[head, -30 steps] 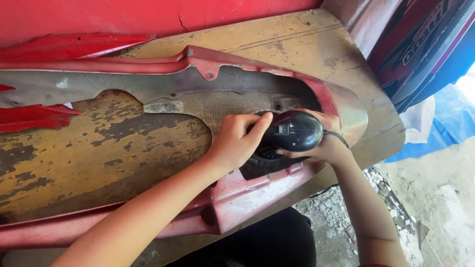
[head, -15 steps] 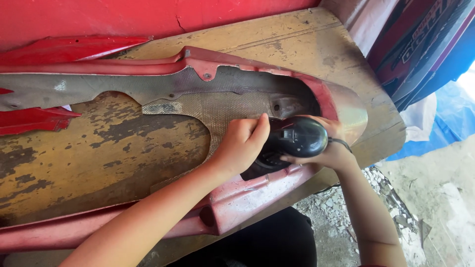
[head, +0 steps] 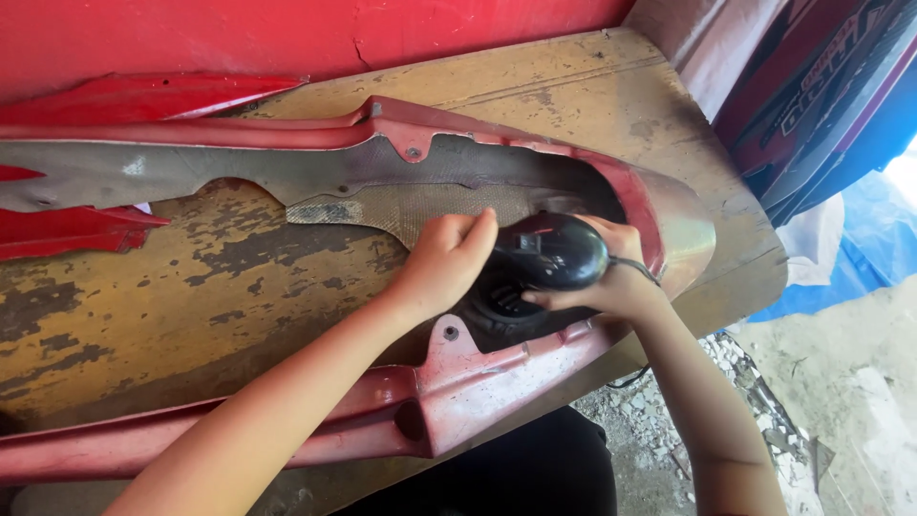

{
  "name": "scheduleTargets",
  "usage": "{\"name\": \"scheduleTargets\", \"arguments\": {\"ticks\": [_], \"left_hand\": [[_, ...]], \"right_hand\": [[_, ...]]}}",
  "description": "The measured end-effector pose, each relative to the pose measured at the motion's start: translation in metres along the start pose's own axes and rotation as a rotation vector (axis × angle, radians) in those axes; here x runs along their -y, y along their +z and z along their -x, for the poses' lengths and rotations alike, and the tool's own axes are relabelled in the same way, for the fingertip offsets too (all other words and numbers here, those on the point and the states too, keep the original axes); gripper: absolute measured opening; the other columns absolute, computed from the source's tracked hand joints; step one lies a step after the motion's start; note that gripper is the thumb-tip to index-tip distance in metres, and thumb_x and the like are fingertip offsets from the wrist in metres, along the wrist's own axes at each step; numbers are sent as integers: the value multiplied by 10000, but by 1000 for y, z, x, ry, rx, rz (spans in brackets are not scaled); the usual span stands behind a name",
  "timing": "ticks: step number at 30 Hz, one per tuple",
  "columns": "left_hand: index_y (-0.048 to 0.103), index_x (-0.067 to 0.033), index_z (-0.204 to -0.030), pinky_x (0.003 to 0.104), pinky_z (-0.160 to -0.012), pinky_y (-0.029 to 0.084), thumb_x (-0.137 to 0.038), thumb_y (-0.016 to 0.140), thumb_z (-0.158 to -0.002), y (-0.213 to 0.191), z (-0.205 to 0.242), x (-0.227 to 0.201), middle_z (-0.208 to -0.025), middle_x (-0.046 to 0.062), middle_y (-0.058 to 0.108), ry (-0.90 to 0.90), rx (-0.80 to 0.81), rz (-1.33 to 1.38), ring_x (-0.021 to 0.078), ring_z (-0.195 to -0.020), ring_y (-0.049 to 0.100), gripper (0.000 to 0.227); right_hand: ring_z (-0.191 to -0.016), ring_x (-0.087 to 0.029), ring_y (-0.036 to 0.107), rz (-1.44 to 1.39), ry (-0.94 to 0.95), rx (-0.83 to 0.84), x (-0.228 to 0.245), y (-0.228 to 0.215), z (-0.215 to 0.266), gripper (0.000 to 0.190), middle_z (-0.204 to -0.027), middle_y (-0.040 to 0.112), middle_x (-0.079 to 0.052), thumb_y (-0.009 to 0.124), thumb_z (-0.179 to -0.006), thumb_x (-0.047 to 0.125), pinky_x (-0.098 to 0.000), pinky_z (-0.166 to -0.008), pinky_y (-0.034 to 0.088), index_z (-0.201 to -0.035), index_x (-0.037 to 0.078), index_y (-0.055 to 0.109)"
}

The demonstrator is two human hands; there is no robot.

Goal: The person uses a handheld electric polisher with a brush attachment to polish the surface of a red motorcycle part resting on a wooden workbench. They move the tool across the curved edges and flat surfaces of the part.

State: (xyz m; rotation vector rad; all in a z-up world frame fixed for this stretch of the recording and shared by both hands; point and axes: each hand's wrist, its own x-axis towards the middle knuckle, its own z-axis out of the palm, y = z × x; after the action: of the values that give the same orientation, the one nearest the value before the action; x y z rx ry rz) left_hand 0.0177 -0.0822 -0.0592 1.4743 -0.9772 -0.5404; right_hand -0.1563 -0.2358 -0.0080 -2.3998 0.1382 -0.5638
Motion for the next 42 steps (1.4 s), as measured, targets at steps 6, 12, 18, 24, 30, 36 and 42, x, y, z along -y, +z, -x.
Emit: {"name": "scheduleTargets", "arguments": {"ticks": [6, 12, 18, 24, 30, 36, 42], "left_hand": [[565, 40, -699, 403, -535, 430, -336, 506, -1019, -2, -9, 0, -522, 122, 514, 27, -38, 17, 112, -527, 513, 497], [531, 37, -641, 397, -509, 401, -319, 523, -976, -26, -30, 20, -502, 83, 473, -60, -249, 15, 95, -522, 482, 490], [509, 37, -643, 394, -517, 387, -324, 538, -983, -21, -19, 22, -523, 59, 440, -32, -218, 47, 77, -554, 453, 497], [516, 41, -653, 395, -518, 393, -331, 560, -975, -19, -30, 7, -509, 100, 432, 26, -186, -9, 97, -515, 460, 494], [521, 42, -647, 397, -512, 396, -329, 547, -977, -40, -45, 33, -501, 85, 466, 15, -276, 23, 85, -518, 468, 498], [507, 54, -648, 402, -516, 397, -325, 539, -985, -31, -42, 35, -498, 81, 418, 32, -229, 9, 81, -534, 461, 508], [550, 51, -684, 414, -516, 394, -338, 535, -1000, -32, -43, 21, -517, 132, 450, 94, -151, -14, 111, -529, 480, 501]], "right_hand": [[-895, -111, 722, -35, 64, -48, -9, 6, -5, 592, -992, 760, -36, 970, -563, 249, -279, -860, 593, -1062, 37, 732], [-924, -89, 691, -134, 35, 19, 0, 22, -46, 562, -1014, 763, -37, 960, -646, 207, -274, -877, 580, -1123, 24, 726], [-904, -111, 710, 26, 14, 25, 19, 18, -39, 637, -983, 739, -44, 973, -543, 241, -284, -870, 570, -1088, 35, 714], [-903, -122, 713, 75, 20, -35, 6, 14, -36, 605, -994, 741, -57, 969, -559, 247, -289, -872, 577, -1073, 45, 721], [-970, -140, 707, -36, -44, 28, 15, 22, -69, 600, -1057, 739, -65, 942, -628, 221, -296, -925, 565, -1144, 27, 706], [-971, -147, 707, 5, -89, 33, 8, 21, -56, 622, -1044, 737, -73, 957, -587, 233, -309, -928, 566, -1116, 29, 705], [-963, -127, 708, -21, 15, 19, 12, 17, -53, 636, -1049, 750, -59, 950, -592, 222, -297, -917, 570, -1153, 38, 713]]}}
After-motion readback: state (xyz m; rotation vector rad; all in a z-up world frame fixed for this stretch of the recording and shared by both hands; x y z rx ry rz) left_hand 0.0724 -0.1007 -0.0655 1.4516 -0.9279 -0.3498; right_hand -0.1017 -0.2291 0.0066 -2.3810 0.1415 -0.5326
